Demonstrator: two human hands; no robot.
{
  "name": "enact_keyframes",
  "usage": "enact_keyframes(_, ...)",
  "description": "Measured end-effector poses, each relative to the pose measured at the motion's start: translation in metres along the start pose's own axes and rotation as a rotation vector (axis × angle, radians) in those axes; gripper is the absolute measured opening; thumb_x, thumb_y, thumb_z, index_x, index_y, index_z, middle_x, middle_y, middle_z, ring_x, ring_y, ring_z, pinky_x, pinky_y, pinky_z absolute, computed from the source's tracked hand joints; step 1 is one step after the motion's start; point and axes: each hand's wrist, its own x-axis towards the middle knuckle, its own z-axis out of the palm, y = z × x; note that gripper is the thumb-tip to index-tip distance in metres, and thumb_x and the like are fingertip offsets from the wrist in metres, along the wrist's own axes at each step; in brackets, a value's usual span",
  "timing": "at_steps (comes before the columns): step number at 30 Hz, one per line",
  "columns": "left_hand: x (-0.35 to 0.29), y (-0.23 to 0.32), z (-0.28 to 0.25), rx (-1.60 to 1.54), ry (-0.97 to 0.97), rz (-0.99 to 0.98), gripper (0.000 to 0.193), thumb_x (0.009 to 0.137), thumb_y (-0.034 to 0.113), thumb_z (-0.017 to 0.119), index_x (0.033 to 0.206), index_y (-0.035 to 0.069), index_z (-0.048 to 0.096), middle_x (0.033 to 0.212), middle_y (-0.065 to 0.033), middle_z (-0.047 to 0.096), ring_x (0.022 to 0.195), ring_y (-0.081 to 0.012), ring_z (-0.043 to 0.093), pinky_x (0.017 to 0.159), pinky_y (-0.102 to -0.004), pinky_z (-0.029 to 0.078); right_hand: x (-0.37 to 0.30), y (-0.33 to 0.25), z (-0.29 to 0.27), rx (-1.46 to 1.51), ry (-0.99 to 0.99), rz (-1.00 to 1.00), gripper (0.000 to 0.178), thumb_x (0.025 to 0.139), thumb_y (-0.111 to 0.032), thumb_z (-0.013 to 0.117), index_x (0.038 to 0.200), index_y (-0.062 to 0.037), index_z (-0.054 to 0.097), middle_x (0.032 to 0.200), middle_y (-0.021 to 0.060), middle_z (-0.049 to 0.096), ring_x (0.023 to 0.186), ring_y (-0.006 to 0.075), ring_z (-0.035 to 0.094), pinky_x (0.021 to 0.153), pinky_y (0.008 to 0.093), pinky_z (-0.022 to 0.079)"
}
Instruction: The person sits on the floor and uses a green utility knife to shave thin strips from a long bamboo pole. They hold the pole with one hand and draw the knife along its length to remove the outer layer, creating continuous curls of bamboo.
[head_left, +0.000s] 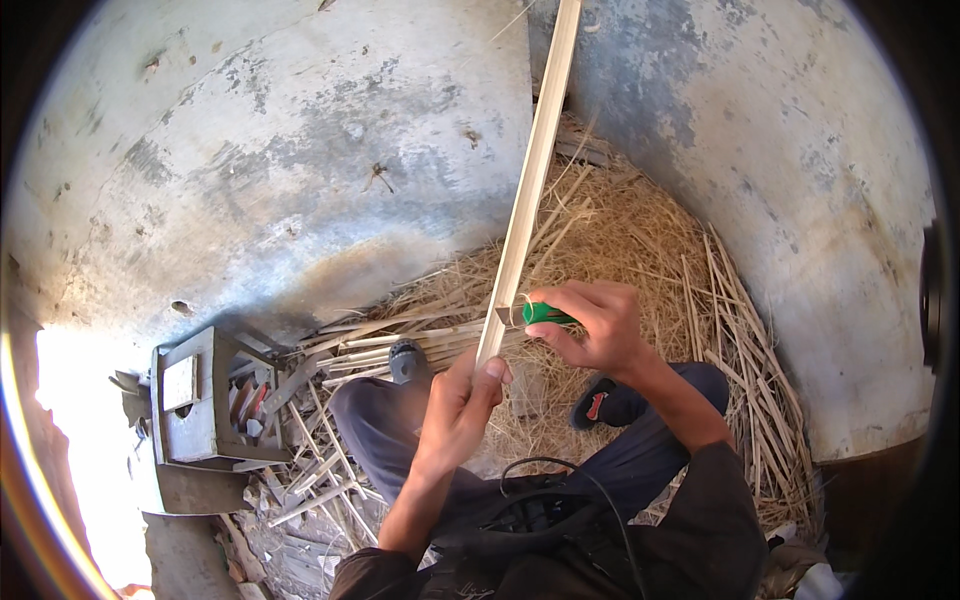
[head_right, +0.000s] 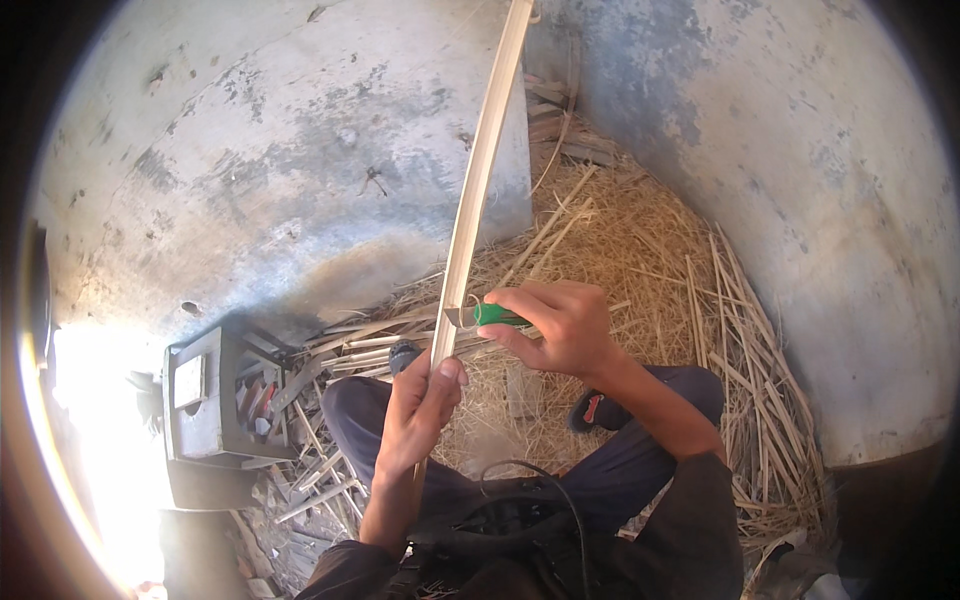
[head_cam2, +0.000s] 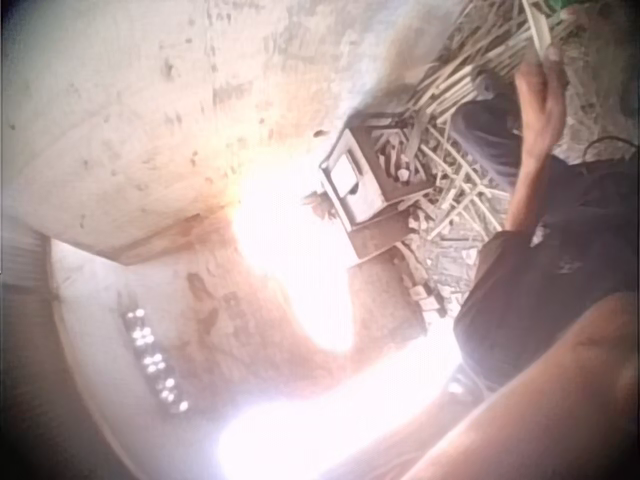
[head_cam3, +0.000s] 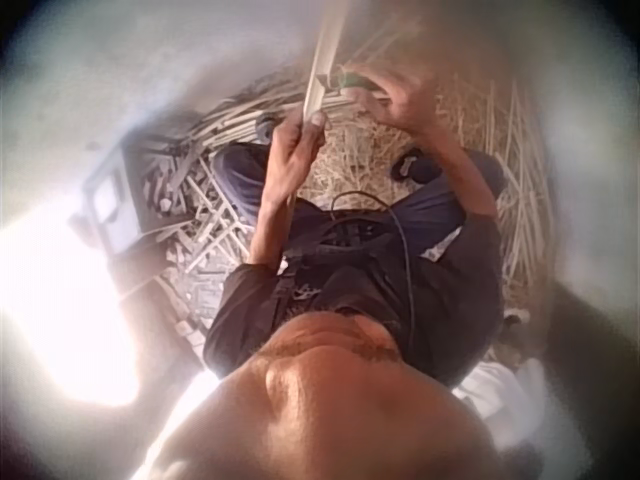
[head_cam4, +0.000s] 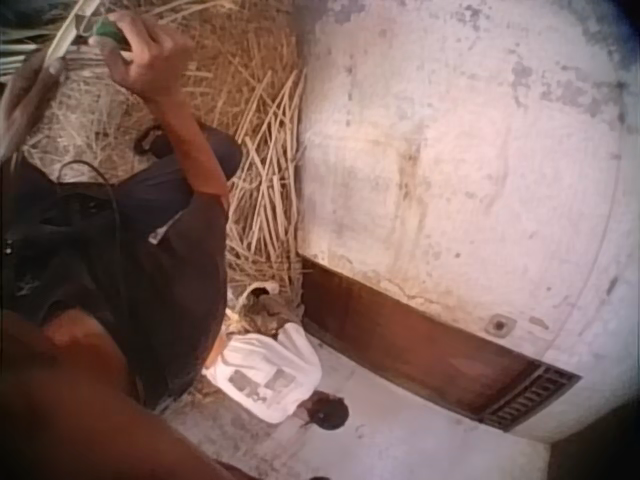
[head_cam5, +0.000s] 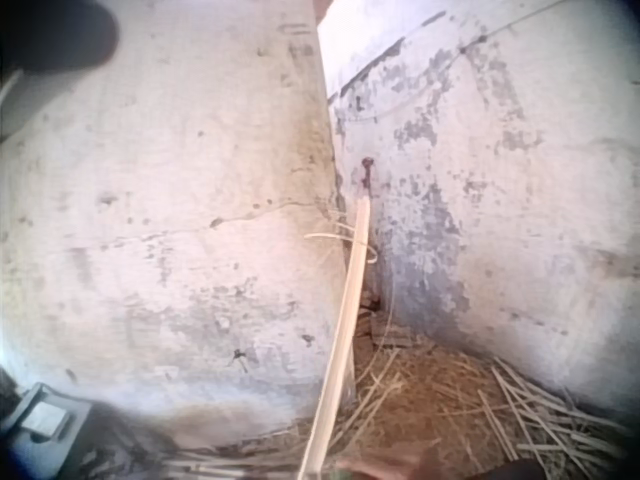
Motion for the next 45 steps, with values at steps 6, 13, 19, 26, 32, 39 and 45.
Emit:
enact_keyframes(6, -0.005, -0.001, -0.004, -0.128, -0.05, -0.043, 0.032, 0.116, 0.029, 0.051, 0.1, 0.004, 0.062, 0.069, 0.0051, 0.046, 0.062, -0.0043, 0.037, 0.056, -0.0248, 0.031, -0.001, 0.0, -0.001, -0.052, -0.005, -0.017, 0.035, 0.089, -0.043, 0.083, 0.1, -0.0101, 0.079, 0.075, 0.0021, 0.074, 0.055, 0.0185, 0.067, 0.05, 0.0319, 0.048)
enact_keyframes(13, -0.008, -0.005, -0.005, -0.154, -0.045, -0.044, 0.031, 0.116, 0.032, 0.05, 0.099, 0.007, 0.059, 0.067, 0.0096, 0.041, 0.054, -0.0008, 0.031, 0.049, -0.0226, 0.022, -0.001, -0.001, -0.001, -0.112, -0.023, -0.036, 0.034, 0.092, -0.045, 0.081, 0.098, -0.0111, 0.079, 0.072, 0.0002, 0.073, 0.052, 0.0156, 0.063, 0.048, 0.0302, 0.046)
enact_keyframes(19, -0.044, -0.024, -0.009, -0.108, -0.187, -0.125, 0.032, 0.115, 0.032, 0.051, 0.097, 0.007, 0.06, 0.07, 0.007, 0.048, 0.058, -0.0008, 0.037, 0.051, -0.022, 0.025, 0.011, 0.086, -0.042, -0.247, 0.217, 0.478, 0.035, 0.104, -0.044, 0.067, 0.109, -0.0127, 0.08, 0.068, -0.001, 0.07, 0.047, 0.0074, 0.053, 0.043, 0.0297, 0.042)
enact_keyframes(26, -0.032, -0.016, -0.019, -0.227, -0.026, -0.215, 0.033, 0.115, 0.032, 0.053, 0.094, 0.007, 0.06, 0.071, 0.0091, 0.045, 0.061, -0.0009, 0.036, 0.054, -0.0228, 0.027, -0.003, 0.071, -0.02, -0.063, 0.041, 0.276, 0.045, 0.106, -0.053, 0.059, 0.104, -0.0122, 0.077, 0.073, 0.001, 0.073, 0.052, 0.0098, 0.064, 0.043, 0.0296, 0.046)
enact_keyframes(32, -0.024, -0.009, -0.021, -0.169, 0.006, -0.171, 0.034, 0.115, 0.033, 0.052, 0.094, 0.007, 0.058, 0.072, 0.0074, 0.047, 0.063, -0.0016, 0.038, 0.055, -0.0225, 0.029, -0.004, 0.014, 0.002, 0.11, -0.095, 0.03, 0.03, 0.094, -0.039, 0.079, 0.104, -0.0105, 0.076, 0.081, 0.0025, 0.076, 0.064, 0.0164, 0.073, 0.056, 0.0301, 0.056)
enact_keyframes(39, -0.019, -0.013, -0.008, -0.087, -0.054, -0.004, 0.035, 0.117, 0.035, 0.047, 0.096, 0.007, 0.054, 0.069, 0.008, 0.042, 0.056, -0.001, 0.032, 0.049, -0.0226, 0.025, -0.003, -0.003, 0.002, 0.121, -0.112, -0.015, 0.03, 0.09, -0.037, 0.084, 0.103, -0.0104, 0.077, 0.082, 0.0021, 0.076, 0.064, 0.018, 0.072, 0.057, 0.0309, 0.055)
enact_keyframes(45, -0.022, -0.005, -0.009, 0.083, -0.01, -0.049, 0.046, 0.116, 0.034, 0.049, 0.084, 0.002, 0.055, 0.069, 0.0016, 0.049, 0.067, -0.0068, 0.044, 0.059, -0.0295, 0.039, -0.001, 0.006, 0.0, 0.12, 0.006, 0.002, 0.032, 0.089, -0.036, 0.085, 0.101, -0.0076, 0.078, 0.077, 0.0035, 0.075, 0.06, 0.0187, 0.07, 0.053, 0.0319, 0.052)
